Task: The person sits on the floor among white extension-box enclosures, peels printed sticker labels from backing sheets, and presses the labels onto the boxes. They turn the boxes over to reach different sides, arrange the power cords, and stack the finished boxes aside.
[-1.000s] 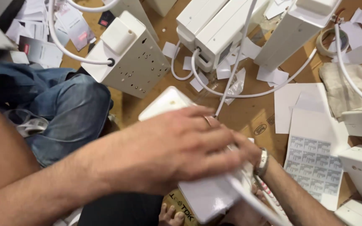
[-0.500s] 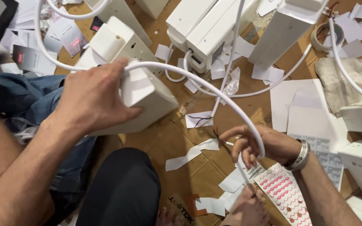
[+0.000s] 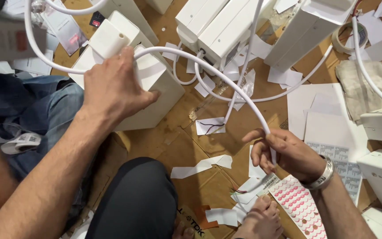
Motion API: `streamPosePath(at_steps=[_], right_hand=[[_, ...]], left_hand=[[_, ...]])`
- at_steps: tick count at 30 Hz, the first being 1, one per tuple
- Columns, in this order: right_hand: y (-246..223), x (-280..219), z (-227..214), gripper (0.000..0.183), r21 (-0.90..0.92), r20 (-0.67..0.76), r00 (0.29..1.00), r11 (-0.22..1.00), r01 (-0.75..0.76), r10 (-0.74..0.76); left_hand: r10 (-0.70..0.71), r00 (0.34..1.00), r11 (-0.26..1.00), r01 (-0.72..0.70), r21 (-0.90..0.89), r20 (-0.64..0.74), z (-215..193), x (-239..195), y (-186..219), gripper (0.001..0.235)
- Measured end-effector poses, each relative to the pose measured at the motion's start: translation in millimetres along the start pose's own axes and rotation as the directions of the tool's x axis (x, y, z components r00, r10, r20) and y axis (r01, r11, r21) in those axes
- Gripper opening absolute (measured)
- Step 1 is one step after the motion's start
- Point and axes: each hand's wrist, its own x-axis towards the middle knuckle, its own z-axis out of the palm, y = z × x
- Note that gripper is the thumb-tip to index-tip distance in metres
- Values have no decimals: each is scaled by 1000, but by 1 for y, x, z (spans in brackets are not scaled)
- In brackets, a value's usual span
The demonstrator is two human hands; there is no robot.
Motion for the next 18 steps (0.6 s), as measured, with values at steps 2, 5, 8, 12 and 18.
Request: streamPosePath(at_steps=[2, 5, 8, 12, 18], right_hand=[[1, -2, -1, 59, 20, -12, 1000, 1000, 11, -10], [4, -7, -6, 58, 6, -41, 998, 999, 49, -48], [6, -8, -11, 59, 7, -44, 996, 997, 82, -81], [8, -5, -9, 58, 56, -67, 994, 995, 88, -84], [9, -6, -8, 55, 29, -92, 993, 996, 79, -76]], left_hand=[[-4, 1000, 1000, 4, 4, 1, 1, 5, 1, 79], [35, 996, 999, -35, 7, -79, 2, 9, 3, 76], [9, 998, 1000, -10, -18, -62, 1, 8, 4, 74], [-7, 996, 999, 3, -41, -88, 1, 6, 3, 80], [19, 986, 997, -29, -64, -164, 8, 3, -2, 82]])
